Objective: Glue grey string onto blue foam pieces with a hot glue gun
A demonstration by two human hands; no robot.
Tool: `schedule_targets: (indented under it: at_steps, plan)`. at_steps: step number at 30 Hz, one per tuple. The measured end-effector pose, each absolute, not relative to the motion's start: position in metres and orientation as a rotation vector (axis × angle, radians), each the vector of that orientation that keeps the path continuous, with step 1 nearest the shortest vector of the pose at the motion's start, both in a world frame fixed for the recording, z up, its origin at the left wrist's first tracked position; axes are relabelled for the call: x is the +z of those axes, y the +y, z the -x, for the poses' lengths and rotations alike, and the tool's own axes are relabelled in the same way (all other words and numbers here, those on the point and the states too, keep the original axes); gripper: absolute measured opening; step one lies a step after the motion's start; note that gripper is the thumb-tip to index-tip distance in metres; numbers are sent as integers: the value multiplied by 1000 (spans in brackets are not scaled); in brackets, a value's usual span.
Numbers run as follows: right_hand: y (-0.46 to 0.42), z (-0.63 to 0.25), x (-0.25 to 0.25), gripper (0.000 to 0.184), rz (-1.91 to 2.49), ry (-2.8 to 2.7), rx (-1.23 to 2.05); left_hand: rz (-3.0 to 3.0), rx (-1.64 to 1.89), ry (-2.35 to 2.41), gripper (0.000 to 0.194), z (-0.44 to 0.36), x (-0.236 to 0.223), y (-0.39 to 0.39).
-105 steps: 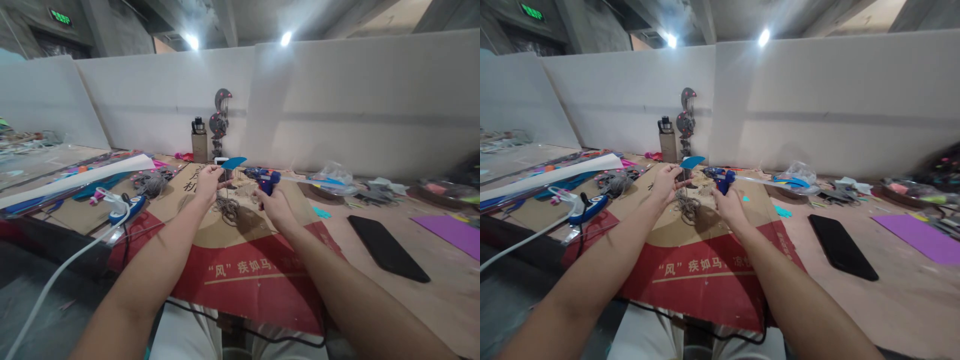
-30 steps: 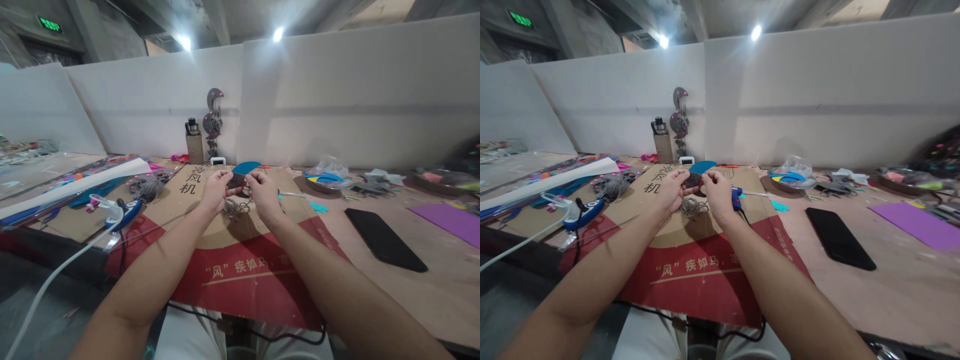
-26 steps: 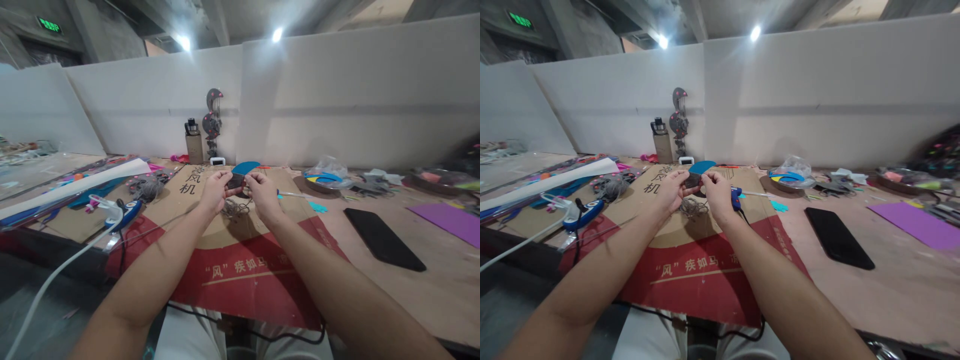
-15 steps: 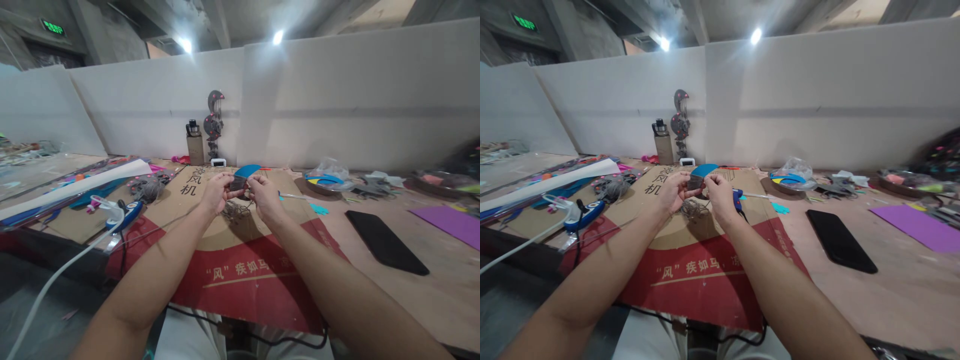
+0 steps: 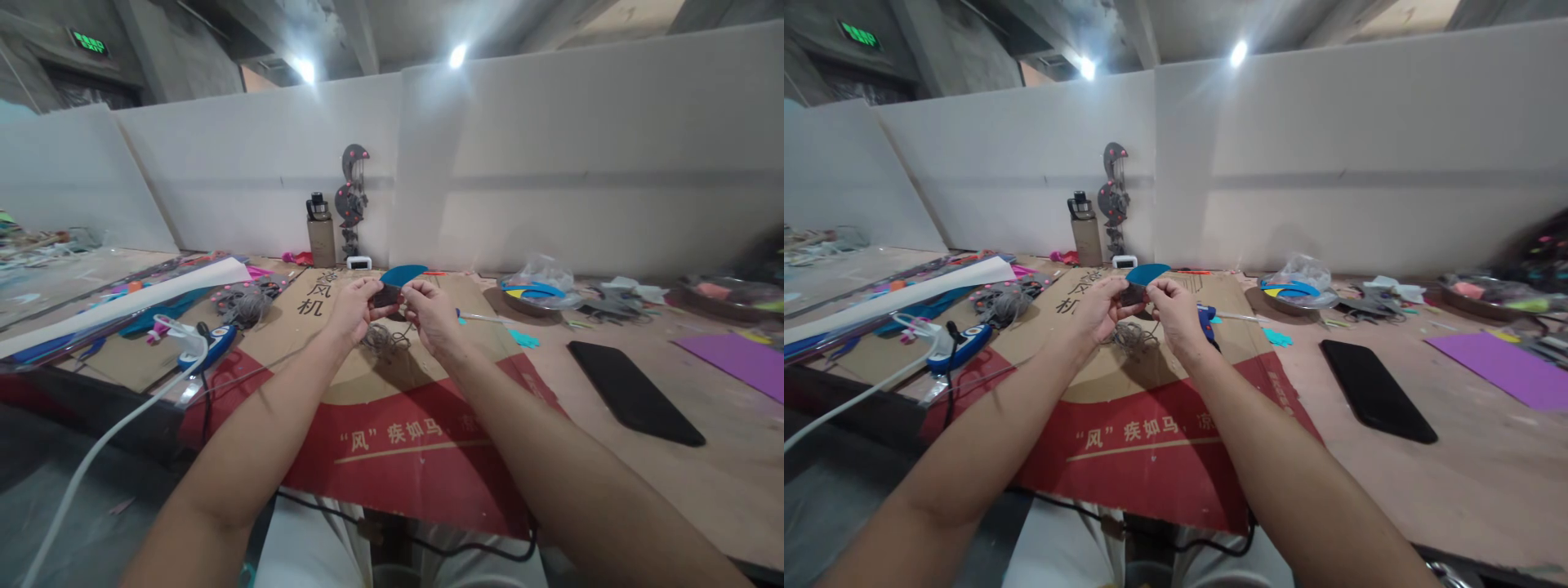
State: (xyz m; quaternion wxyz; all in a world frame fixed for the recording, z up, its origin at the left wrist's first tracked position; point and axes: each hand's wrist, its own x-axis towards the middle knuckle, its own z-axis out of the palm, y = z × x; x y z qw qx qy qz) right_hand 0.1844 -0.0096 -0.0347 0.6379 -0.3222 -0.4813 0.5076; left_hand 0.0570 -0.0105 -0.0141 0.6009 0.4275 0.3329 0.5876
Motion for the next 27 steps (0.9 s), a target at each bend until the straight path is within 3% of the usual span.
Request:
schedule_targets:
  at_steps: [13,19,23,27]
  plan:
    - [-13,-188,-32,26,707,-1287,1193,-1070,1127,760,8,-40,-13,0]
    - [-11,-182,-39,18,854,-1314,909,-1088,1376,885,12,-57,-26,-1]
    - [-10,-181,-42,20,964,-1337,714,-1163,1366,892,4,-64,-29,-4]
    - [-8,-184,-43,20,1028,-1364,675,-1409,1310,853,16,-64,-30,-5]
